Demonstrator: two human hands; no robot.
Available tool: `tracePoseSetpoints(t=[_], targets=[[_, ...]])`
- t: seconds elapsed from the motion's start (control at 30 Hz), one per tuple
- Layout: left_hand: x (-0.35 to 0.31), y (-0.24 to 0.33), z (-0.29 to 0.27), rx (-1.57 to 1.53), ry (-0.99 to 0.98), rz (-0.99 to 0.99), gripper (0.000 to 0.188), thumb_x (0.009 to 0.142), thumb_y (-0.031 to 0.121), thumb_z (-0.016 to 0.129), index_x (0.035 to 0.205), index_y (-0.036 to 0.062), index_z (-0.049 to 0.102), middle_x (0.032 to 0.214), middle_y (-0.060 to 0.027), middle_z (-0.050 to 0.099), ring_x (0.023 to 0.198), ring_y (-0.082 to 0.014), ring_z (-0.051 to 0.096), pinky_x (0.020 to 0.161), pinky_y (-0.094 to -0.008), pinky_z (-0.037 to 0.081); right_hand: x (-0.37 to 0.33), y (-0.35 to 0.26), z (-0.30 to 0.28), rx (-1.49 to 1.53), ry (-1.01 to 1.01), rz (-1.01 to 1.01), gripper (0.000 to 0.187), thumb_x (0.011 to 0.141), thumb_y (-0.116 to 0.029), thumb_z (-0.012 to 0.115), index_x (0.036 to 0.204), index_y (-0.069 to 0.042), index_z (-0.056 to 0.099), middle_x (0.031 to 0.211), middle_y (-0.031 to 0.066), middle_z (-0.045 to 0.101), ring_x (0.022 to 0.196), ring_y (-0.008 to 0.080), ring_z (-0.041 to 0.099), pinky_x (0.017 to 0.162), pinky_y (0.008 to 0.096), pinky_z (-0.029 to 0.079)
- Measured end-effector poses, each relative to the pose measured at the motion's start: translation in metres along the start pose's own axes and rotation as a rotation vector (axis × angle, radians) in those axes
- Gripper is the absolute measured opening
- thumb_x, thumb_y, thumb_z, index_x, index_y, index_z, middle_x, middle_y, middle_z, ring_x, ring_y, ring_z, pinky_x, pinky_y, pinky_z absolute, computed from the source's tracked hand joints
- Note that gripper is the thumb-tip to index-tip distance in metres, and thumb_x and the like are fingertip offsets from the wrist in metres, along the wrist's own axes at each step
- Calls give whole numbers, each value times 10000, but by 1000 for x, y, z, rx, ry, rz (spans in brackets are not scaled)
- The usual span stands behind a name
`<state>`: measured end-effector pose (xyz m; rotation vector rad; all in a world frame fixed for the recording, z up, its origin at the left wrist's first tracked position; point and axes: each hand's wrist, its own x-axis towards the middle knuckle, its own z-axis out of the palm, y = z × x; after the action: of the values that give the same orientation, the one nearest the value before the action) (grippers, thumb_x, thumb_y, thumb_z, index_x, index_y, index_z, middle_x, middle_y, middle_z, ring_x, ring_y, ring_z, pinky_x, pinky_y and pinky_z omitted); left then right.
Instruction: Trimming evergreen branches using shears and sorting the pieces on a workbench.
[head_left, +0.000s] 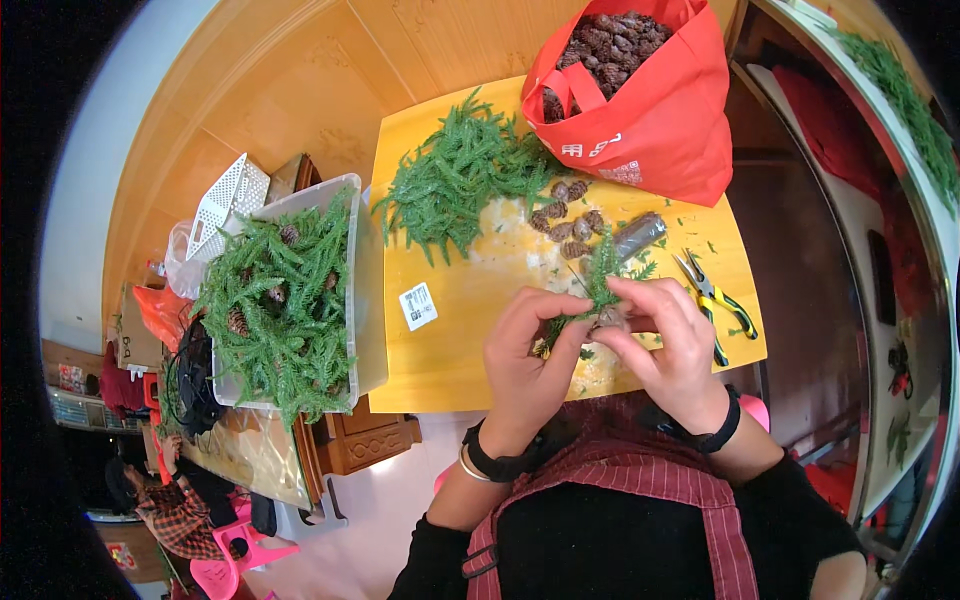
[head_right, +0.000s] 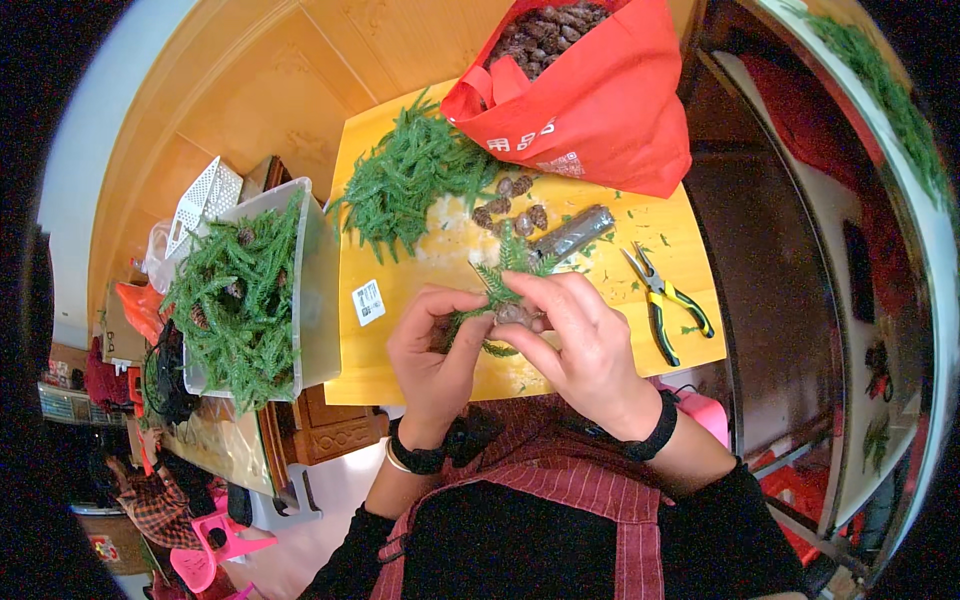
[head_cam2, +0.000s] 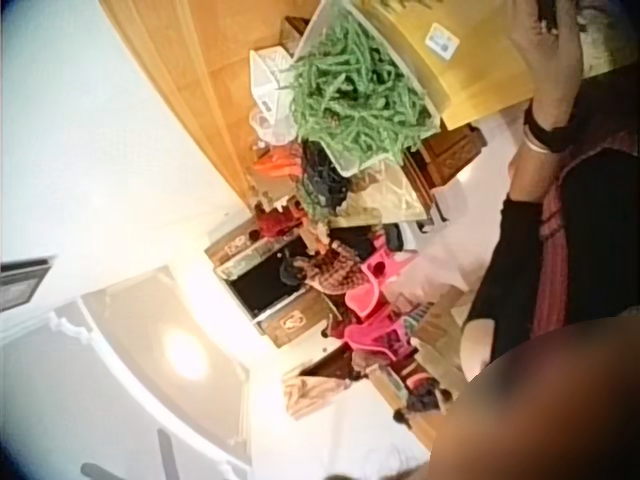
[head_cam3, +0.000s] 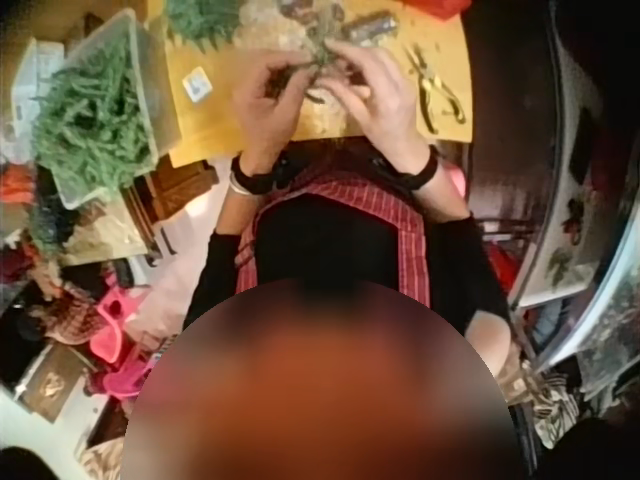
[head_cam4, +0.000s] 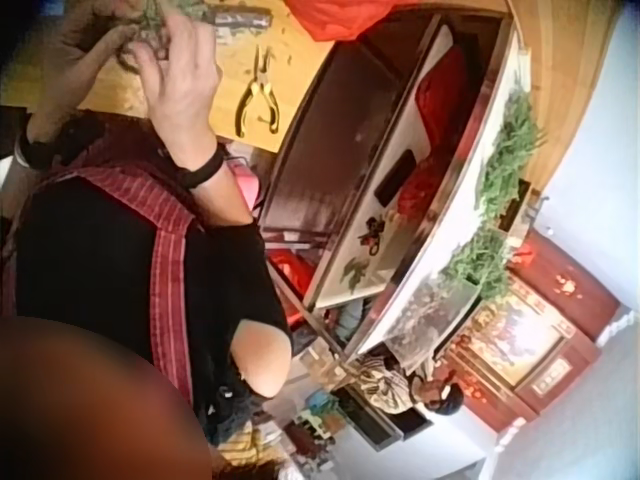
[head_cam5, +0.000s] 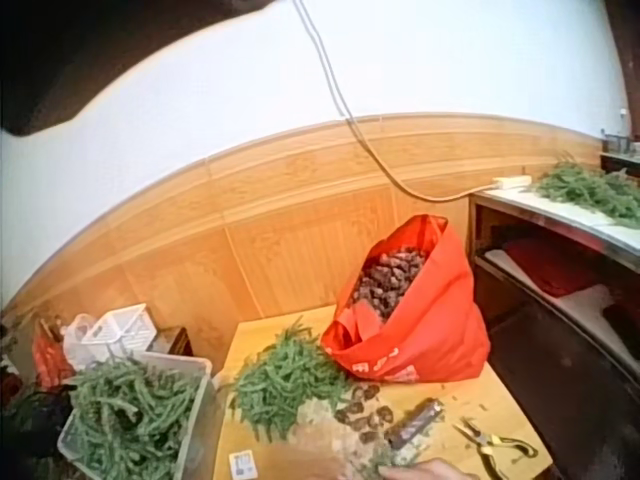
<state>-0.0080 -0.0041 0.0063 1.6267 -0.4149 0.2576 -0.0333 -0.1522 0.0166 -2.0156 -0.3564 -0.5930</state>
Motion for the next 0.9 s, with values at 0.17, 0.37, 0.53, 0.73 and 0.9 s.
tracePoseSetpoints(t=[0.17, 0.37, 0.53, 0.73, 0.9], targets=[[0, 1, -2, -56, -66, -56, 157, 773, -85, 573, 914, -17, 564, 919, -69, 543, 828, -117, 532, 721, -226, 429, 0, -1, -2, 67, -16, 0, 462, 659, 18, 737, 1083, -3, 552, 907, 95, 539, 755, 153, 591, 635, 253, 543], [2, 3, -1, -347, -89, -230, 153, 800, -62, 562, 946, -16, 564, 1031, -92, 563, 899, -130, 539, 795, -243, 434, -2, -1, -2, 65, -34, -4, 479, 674, 35, 721, 1110, -4, 526, 911, 104, 536, 773, 160, 607, 663, 262, 551], [2, 1, -2, -338, -79, -203, 139, 824, -45, 550, 961, -24, 561, 1030, -88, 552, 874, -120, 546, 741, -232, 456, -5, 1, 1, 114, -9, 27, 454, 681, 43, 714, 1094, -1, 529, 904, 109, 537, 779, 172, 628, 671, 268, 555], [1, -1, 1, -327, -42, -181, 139, 830, -59, 539, 965, -32, 557, 991, -79, 535, 806, -112, 554, 674, -218, 477, -6, 2, 2, 98, -10, 30, 442, 683, 41, 716, 1082, 5, 529, 891, 103, 544, 784, 168, 630, 671, 269, 557], [2, 1, -1, -328, -71, -187, 142, 834, -56, 541, 972, -34, 560, 960, -68, 545, 781, -110, 560, 671, -221, 477, -8, 5, 3, 133, 40, 14, 450, 687, 35, 721, 1089, 6, 520, 919, 106, 560, 784, 157, 630, 675, 271, 555]])
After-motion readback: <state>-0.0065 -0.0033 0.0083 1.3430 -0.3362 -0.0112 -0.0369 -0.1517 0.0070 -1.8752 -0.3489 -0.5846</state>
